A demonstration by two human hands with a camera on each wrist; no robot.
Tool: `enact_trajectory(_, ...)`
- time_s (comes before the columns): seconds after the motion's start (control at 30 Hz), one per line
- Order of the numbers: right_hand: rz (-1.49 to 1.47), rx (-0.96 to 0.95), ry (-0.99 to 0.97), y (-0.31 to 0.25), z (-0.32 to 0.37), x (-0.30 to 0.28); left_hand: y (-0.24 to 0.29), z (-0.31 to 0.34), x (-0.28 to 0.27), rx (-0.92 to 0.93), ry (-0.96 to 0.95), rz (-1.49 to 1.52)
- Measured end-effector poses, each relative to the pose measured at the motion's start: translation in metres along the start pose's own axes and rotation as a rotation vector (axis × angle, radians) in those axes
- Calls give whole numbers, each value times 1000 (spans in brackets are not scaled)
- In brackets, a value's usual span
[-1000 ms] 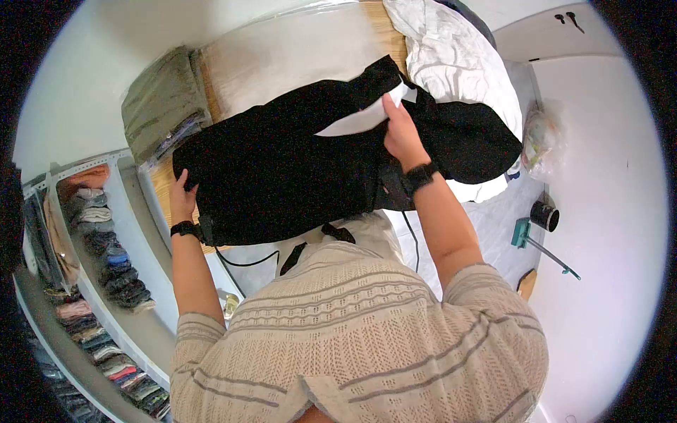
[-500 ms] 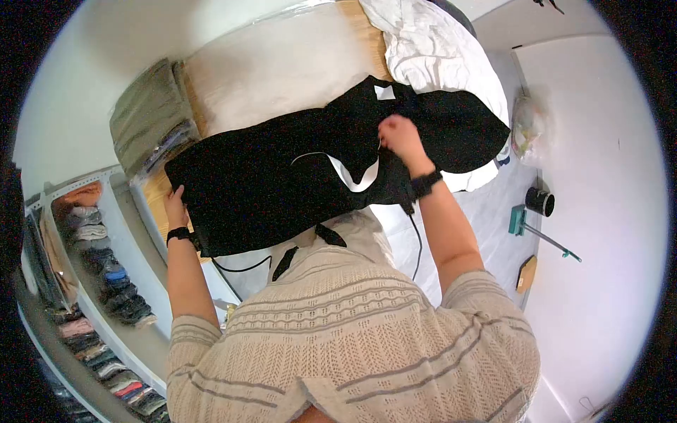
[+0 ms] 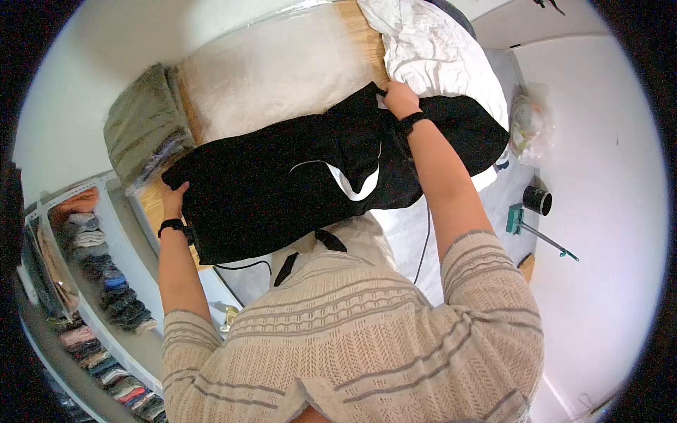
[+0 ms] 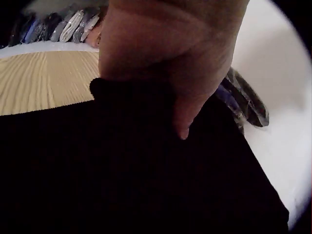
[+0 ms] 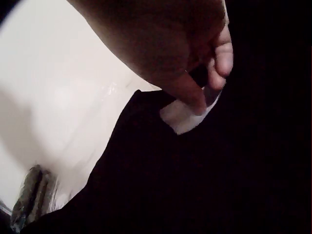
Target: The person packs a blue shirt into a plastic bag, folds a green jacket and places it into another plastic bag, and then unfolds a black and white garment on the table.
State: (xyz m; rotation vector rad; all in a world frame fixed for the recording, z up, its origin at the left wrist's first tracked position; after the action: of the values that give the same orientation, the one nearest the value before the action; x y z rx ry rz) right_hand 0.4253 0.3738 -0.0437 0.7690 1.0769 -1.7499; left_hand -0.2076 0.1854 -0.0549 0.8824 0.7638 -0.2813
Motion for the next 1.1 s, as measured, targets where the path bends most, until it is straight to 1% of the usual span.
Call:
enact_trajectory(0.03,4,-4,-3,1,2,-2,-6,2,1,-83,-26,18)
enact_trajectory(0.1,-147,-85,439,5,18,-48,-16,6,-10,-77,6,65)
enact_trajectory(0.13,-175,-142,575,4,30,-60,-20,9,-17,-64,34,105)
enact_trajectory(0.17,-200,-209,633,2,40,-63,-25,13,-19,-67,35,102)
enact_trajectory(0.23,-215,-164,654,5,48,-55,-42,22,-28,-105,136,276)
enact_trajectory(0.27,-216,-164,652,4,45,-50,-51,24,-26,-135,149,363)
enact_trajectory(0.3,-254,-196,671,0,44,-46,-55,22,-21,-137,149,359)
enact_trajectory(0.33,-292,-226,689,1,43,-40,-64,20,-21,-156,189,290)
enact_trajectory(0.37,-325,-237,650,1,37,-31,-71,18,-21,-172,227,219)
enact_trajectory(0.4,-306,-258,636,0,34,-25,-76,16,-17,-173,221,215)
enact_trajectory(0.47,-273,-296,628,-17,40,-27,-55,18,-25,-111,317,-130)
enact_trajectory(0.5,-272,-294,630,-20,46,-31,-51,23,-24,-109,316,-130)
enact_trajectory(0.57,-380,-322,742,-30,82,-49,34,69,-46,9,619,-687)
enact_trajectory(0.6,-410,-246,715,-29,96,-44,38,76,-45,14,621,-686)
enact_trajectory(0.63,-481,-92,550,-17,99,-24,61,83,-31,294,552,-694)
enact_trajectory(0.67,-452,-32,469,-18,112,-11,84,97,-12,575,476,-691)
enact_trajectory(0.7,-459,65,387,-13,123,10,88,106,-6,586,473,-683)
enact_trajectory(0.73,-504,216,260,-9,135,29,92,113,16,644,318,-687)
enact_trajectory(0.77,-525,240,180,-1,137,50,93,119,37,699,165,-690)
enact_trajectory(0.8,-571,167,146,-1,137,64,91,122,44,709,166,-684)
enact_trajectory(0.83,-618,92,111,-6,138,72,78,119,55,635,115,-640)
enact_trajectory(0.87,-620,94,120,-15,145,62,70,116,61,561,64,-596)
enact_trajectory(0.93,-905,229,-133,-28,161,73,69,117,62,555,66,-616)
enact_trajectory(0.97,-908,229,-125,-19,164,80,69,118,63,539,69,-634)
enact_trajectory(1.03,-1377,57,-119,-14,168,93,71,120,61,546,55,-676)
enact_trajectory(1.07,-1380,55,-109,-17,182,80,71,119,62,546,43,-718)
enact_trajectory(1.1,-1650,174,-143,-17,203,76,70,118,62,555,44,-718)
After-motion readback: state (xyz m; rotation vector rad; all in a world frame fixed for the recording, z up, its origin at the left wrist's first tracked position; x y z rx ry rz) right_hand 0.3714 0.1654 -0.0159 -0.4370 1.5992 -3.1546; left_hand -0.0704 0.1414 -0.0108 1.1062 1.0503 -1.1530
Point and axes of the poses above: each hand's wrist, its own z-axis away from the middle knuckle, its own x-axis out of the palm, y = z × x, the point moved 10 cm from there along -z, towards the middle knuckle, and after that the axes turned 14 degrees about -z, right-handed, at the moved point
